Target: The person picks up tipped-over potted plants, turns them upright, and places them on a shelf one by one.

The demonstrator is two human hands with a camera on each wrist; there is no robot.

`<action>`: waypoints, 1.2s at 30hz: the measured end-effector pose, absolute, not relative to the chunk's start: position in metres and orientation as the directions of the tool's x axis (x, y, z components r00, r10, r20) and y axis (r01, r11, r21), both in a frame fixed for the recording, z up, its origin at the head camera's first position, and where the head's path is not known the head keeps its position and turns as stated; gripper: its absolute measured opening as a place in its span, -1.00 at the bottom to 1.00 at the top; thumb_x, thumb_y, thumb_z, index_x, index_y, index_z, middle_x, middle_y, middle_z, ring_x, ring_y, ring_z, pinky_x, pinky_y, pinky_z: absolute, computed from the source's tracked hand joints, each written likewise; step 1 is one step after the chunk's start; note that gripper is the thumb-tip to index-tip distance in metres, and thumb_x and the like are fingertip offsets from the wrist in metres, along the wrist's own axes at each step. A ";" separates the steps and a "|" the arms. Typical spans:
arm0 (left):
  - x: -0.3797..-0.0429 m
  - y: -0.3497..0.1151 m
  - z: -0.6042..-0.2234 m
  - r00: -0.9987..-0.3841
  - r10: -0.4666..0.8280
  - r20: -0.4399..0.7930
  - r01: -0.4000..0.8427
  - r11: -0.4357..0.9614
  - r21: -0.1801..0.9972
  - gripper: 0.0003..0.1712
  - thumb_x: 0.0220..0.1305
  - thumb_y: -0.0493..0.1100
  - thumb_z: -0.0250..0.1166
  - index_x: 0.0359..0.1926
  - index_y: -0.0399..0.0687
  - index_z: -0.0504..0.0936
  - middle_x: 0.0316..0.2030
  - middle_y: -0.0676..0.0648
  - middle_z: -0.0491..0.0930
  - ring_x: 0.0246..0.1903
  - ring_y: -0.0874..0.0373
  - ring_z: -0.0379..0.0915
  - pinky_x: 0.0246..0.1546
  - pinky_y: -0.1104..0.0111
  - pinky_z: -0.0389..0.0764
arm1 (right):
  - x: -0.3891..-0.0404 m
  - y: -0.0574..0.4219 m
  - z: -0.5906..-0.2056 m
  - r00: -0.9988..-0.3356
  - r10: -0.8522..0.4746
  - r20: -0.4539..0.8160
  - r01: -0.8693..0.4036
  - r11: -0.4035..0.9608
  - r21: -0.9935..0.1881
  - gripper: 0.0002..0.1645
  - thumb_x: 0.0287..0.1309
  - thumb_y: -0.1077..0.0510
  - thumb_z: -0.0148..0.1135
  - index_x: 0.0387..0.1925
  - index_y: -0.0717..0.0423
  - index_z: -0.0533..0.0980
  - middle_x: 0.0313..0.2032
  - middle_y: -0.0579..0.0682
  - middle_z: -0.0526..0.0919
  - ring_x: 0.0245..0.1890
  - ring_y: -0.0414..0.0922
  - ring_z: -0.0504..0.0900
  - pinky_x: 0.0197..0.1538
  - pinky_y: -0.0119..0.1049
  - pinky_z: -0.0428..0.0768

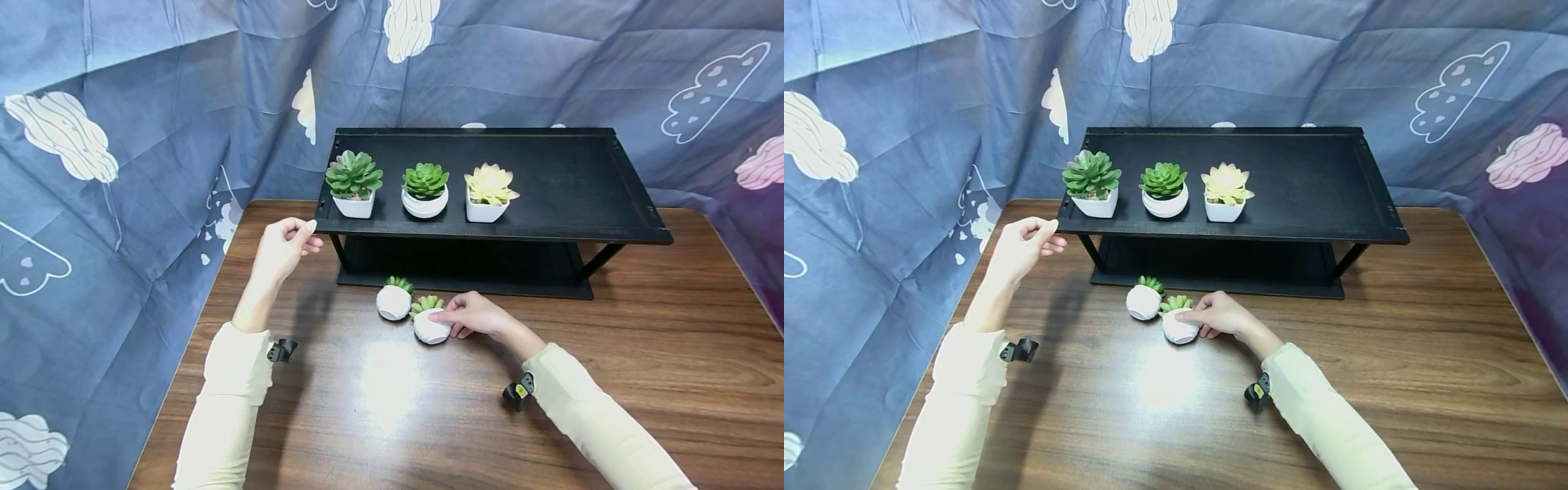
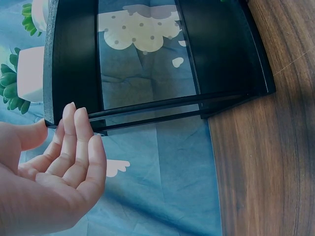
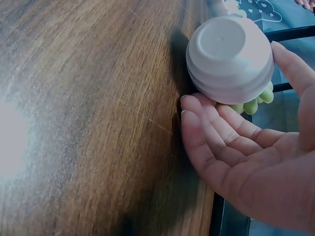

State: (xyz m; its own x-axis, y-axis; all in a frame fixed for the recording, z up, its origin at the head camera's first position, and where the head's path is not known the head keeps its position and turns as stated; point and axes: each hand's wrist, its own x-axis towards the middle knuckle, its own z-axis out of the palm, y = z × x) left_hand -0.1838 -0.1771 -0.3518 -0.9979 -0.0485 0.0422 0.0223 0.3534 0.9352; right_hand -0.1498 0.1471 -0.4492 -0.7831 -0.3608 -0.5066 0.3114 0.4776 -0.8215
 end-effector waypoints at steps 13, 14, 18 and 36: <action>-0.183 -0.177 -0.350 -0.998 -0.051 0.029 0.007 0.378 0.926 -0.70 0.31 -0.16 0.09 -0.25 -0.40 0.52 -0.57 -0.11 0.62 -0.59 0.30 0.55 -0.49 0.52 0.52 | -0.150 0.152 -0.451 -0.765 -0.413 -0.493 0.300 0.449 -0.842 -0.62 0.00 0.03 0.32 -0.37 0.31 0.50 -0.59 -0.01 0.56 -0.53 -0.13 0.57 -0.40 -0.27 0.59; -0.183 -0.177 -0.350 -0.998 -0.052 0.027 0.006 0.377 0.926 -0.70 0.31 -0.16 0.10 -0.25 -0.40 0.52 -0.59 -0.06 0.62 -0.59 0.30 0.55 -0.49 0.52 0.52 | -0.150 0.152 -0.451 -0.765 -0.415 -0.492 0.296 0.451 -0.842 -0.61 0.01 0.02 0.31 -0.37 0.31 0.50 -0.59 -0.01 0.57 -0.53 -0.13 0.57 -0.41 -0.27 0.59; -0.183 -0.176 -0.350 -0.998 -0.056 0.028 0.005 0.369 0.929 -0.71 0.31 -0.16 0.10 -0.26 -0.40 0.52 -0.63 0.05 0.59 -0.60 0.30 0.55 -0.49 0.53 0.52 | -0.150 0.152 -0.450 -0.765 -0.419 -0.490 0.293 0.451 -0.843 -0.61 0.02 0.02 0.30 -0.37 0.31 0.51 -0.59 0.00 0.57 -0.53 -0.13 0.57 -0.41 -0.28 0.59; -0.183 -0.176 -0.350 -0.998 -0.052 0.039 0.018 0.352 0.936 -0.66 0.31 -0.18 0.10 -0.23 -0.50 0.50 -0.62 -0.01 0.61 -0.57 0.24 0.58 -0.49 0.55 0.51 | -0.152 0.148 -0.448 -0.755 -0.410 -0.512 0.298 0.481 -0.824 -0.64 0.04 -0.05 0.29 -0.52 0.20 0.53 -0.65 0.06 0.57 -0.64 -0.17 0.55 -0.53 -0.38 0.52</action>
